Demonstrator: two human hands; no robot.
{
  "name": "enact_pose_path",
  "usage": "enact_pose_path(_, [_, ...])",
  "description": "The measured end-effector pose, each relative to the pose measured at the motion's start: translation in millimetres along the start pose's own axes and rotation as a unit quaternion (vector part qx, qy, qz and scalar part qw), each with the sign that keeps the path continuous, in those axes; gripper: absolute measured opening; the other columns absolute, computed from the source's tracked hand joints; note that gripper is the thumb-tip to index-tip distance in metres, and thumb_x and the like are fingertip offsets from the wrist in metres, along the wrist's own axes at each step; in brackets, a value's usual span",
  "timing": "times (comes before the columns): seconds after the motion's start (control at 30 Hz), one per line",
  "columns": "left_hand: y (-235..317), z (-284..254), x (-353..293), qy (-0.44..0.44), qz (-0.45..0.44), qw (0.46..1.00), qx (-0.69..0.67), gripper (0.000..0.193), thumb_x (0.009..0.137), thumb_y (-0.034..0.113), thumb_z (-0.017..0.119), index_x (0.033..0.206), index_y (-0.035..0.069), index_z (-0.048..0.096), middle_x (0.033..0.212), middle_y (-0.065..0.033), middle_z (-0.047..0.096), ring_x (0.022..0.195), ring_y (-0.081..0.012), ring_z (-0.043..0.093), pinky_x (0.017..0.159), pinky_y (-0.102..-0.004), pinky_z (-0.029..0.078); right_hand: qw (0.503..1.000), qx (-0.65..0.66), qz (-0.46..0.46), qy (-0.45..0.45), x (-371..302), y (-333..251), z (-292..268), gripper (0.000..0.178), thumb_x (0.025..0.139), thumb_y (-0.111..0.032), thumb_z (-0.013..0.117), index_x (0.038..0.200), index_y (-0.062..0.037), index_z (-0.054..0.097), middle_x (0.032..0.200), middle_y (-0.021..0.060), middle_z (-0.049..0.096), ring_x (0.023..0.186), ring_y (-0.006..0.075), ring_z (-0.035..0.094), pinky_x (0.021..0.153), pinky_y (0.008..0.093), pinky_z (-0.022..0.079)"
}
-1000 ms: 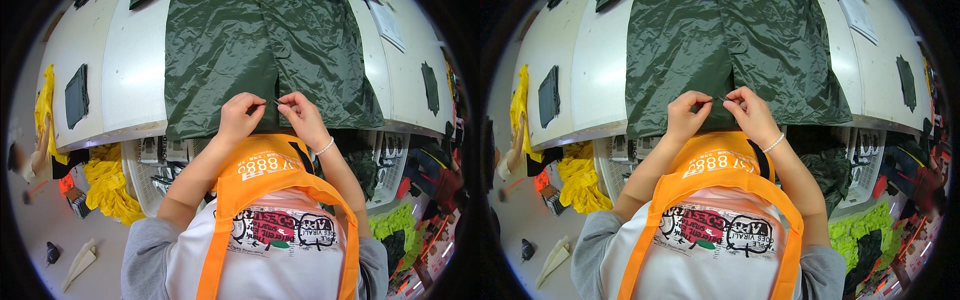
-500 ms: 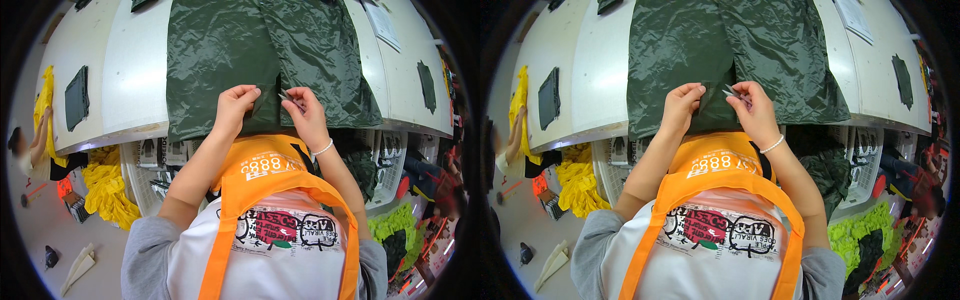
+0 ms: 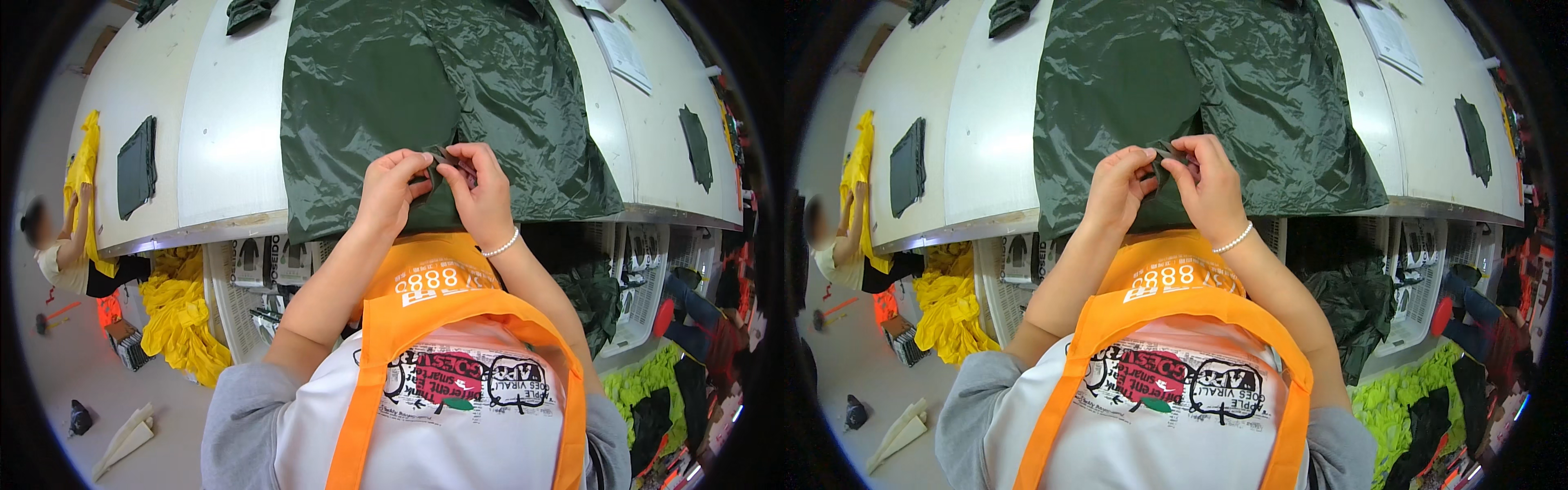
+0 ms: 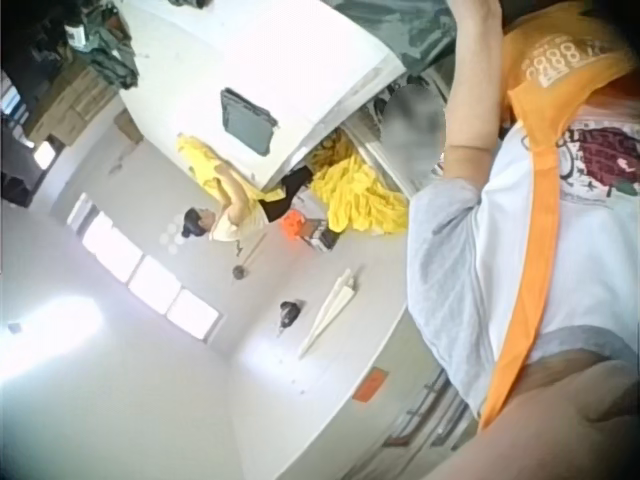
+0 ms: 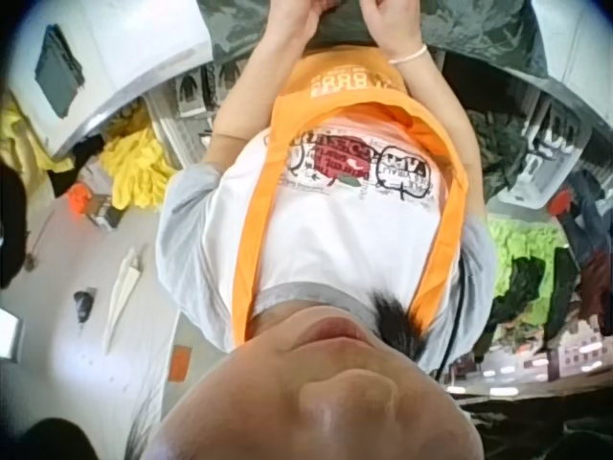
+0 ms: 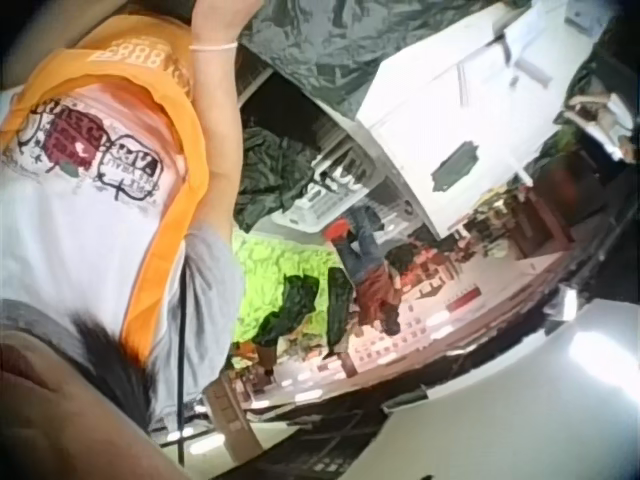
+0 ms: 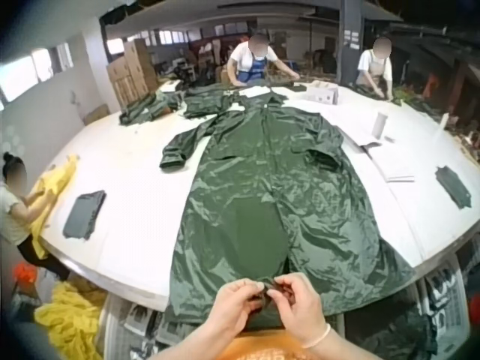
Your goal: The person folds a green jacket on a white table. They smooth the fabric, fold the sleeves inward, fold the sides, and then fold the jacket into a compact rectangle before placing it in a basket.
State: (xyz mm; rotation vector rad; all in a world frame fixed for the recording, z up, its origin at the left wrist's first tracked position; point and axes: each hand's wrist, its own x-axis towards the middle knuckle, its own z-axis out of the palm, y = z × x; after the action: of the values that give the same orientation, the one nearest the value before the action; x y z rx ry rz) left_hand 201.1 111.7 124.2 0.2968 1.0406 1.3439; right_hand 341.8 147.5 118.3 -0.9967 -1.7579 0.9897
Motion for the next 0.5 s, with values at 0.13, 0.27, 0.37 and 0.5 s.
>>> enact_pose_path(0.13, [1.4, -0.3, 2.8, -0.006, -0.008, 1.0, -0.024, 0.009, 0.084, 0.013, 0.062, 0.077, 0.009, 0.06, 0.075, 0.0026, 0.058, 0.071, -0.007, 0.053, 0.066, -0.0238, 0.044, 0.998, 0.047, 0.029, 0.007, -1.1, 3.0, 0.2, 0.021, 0.081, -0.003, 0.067, 0.098, 0.0007, 0.055, 0.091, 0.0082, 0.057, 0.074, 0.0138, 0.059, 0.067, 0.0234, 0.049])
enact_pose_path(0.27, [0.7, 2.0, 1.7, -0.012, -0.009, 0.999, -0.035, 0.006, 0.086, 0.013, 0.06, 0.084, 0.008, 0.061, 0.079, 0.0025, 0.06, 0.072, -0.0068, 0.054, 0.067, -0.0234, 0.044, 0.991, 0.109, 0.08, -0.004, -1.4, 1.7, -0.5, 0.021, 0.082, -0.003, 0.067, 0.098, 0.0014, 0.055, 0.092, 0.0081, 0.059, 0.078, 0.0126, 0.06, 0.07, 0.0228, 0.049])
enact_pose_path(0.37, [-2.0, 2.9, 2.3, -0.011, -0.002, 0.999, -0.039, 0.006, 0.087, 0.014, 0.06, 0.086, 0.009, 0.06, 0.078, 0.0026, 0.06, 0.072, -0.0067, 0.054, 0.068, -0.0233, 0.044, 0.992, 0.105, 0.07, 0.011, -1.9, 1.4, 0.6, 0.019, 0.082, -0.003, 0.067, 0.097, 0.0013, 0.056, 0.092, 0.0079, 0.059, 0.077, 0.012, 0.059, 0.069, 0.0228, 0.049])
enact_pose_path(0.5, [-4.6, 5.6, 1.7, -0.002, 0.0, 0.999, -0.053, 0.006, 0.087, 0.015, 0.061, 0.085, 0.009, 0.06, 0.077, 0.0031, 0.059, 0.072, -0.0065, 0.054, 0.068, -0.0233, 0.045, 0.995, 0.079, 0.049, 0.022, -2.9, 0.7, 1.2, 0.017, 0.083, -0.003, 0.066, 0.096, 0.0013, 0.057, 0.089, 0.0063, 0.059, 0.074, 0.011, 0.059, 0.066, 0.023, 0.048])
